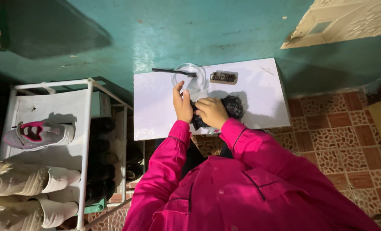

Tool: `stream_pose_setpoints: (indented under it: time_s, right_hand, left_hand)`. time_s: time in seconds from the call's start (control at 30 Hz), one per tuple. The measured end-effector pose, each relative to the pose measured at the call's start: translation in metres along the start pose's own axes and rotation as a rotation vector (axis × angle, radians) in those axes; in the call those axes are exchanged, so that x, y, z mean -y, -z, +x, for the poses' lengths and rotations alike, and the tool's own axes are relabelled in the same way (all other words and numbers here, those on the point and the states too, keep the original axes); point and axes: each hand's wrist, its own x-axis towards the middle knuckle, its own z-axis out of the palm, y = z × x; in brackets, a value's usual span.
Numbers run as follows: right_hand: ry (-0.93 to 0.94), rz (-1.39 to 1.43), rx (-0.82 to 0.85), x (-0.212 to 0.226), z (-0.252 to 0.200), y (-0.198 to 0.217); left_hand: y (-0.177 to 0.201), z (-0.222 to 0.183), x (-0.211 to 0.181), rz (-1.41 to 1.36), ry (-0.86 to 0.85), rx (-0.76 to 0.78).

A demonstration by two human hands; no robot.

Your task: Brushing and wiping the upper part of a sneaker to clean it using a brush and a cloth.

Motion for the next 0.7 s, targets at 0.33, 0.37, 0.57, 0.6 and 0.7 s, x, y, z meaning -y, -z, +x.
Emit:
stream_pose_setpoints:
  time_s: [0.33, 0.37, 0.57, 0.6, 0.7]
  right_hand:
    - [-0.515, 0.492, -0.207, 0.001, 0.003, 0.061]
    - [-0.712, 0.535, -0.165, 0.000, 0.003, 0.079]
    - [-0.339, 0.289, -0.514, 0.047, 0.025, 0.194]
    - [-0.336, 0.285, -0.517, 0.040, 0.026, 0.184]
    - [-0.200, 0.011, -0.344, 0.020, 0.018, 0.144]
  left_hand:
    - [0.001, -0.003, -0.008, 0.028, -0.022, -0.039]
    - [0.001, -0.002, -0.008, 0.044, -0.016, -0.035]
    - [-0.003, 0.001, -0.012, 0.073, -0.036, -0.049]
    - [-0.003, 0.001, -0.012, 0.069, -0.040, -0.049]
    - [-0.003, 0.001, -0.013, 0.110, -0.069, -0.050]
